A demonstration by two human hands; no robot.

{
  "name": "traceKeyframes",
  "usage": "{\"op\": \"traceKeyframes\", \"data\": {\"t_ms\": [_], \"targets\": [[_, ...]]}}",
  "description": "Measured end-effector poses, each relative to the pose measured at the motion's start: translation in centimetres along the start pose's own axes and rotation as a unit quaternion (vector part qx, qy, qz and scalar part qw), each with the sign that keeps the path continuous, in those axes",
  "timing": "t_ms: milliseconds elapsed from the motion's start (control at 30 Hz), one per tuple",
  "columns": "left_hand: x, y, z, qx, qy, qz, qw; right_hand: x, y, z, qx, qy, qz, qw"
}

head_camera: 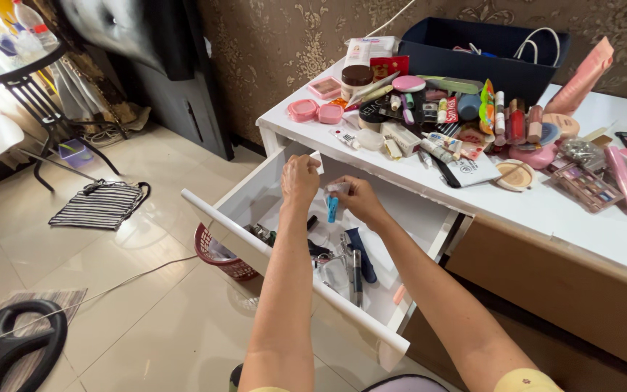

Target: The person organizes cosmetics by picking up various items from a cluttered white desk and placing them into an open drawer. They handle tubes, compacts, and small containers one by one, moving them from the surface into the drawer. The person also wipes the inside of the drawer with a cloth before continuing to place items inside.

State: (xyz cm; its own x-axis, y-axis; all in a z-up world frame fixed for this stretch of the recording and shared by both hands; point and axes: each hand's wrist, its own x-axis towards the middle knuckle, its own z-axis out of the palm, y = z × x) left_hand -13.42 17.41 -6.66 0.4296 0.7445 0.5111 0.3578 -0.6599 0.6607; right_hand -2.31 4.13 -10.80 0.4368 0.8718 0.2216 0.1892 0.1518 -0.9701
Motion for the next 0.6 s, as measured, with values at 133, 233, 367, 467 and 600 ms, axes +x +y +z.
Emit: {"op": "traceKeyframes", "data": {"t_ms": [133,233,367,467,600], "targets": [[0.0,0.7,-0.1,-0.019,0.013,0.067,0.997,0.5,0.3,-0.7,0.018,0.054,-0.04,0.998],[-0.2,1.6,-0.5,-0.039,0.018,0.096,0.994,0.4,-0.7,-1.3,0.039,0.08,-0.067,0.994],[-0.5,3.2,-1.0,-0.092,0.022,0.111,0.989,-0.6,-2.8,-2.0,0.031,0.117,-0.069,0.99],[-0.6,4.4,-1.0,-0.135,0.035,0.14,0.98,-1.1,-3.8,-2.5,0.028,0.119,-0.104,0.987],[-0.2,6.5,-0.5,-0.157,0.053,0.178,0.97,-1.5,-5.0,-3.7,-0.004,0.143,-0.092,0.985]]}}
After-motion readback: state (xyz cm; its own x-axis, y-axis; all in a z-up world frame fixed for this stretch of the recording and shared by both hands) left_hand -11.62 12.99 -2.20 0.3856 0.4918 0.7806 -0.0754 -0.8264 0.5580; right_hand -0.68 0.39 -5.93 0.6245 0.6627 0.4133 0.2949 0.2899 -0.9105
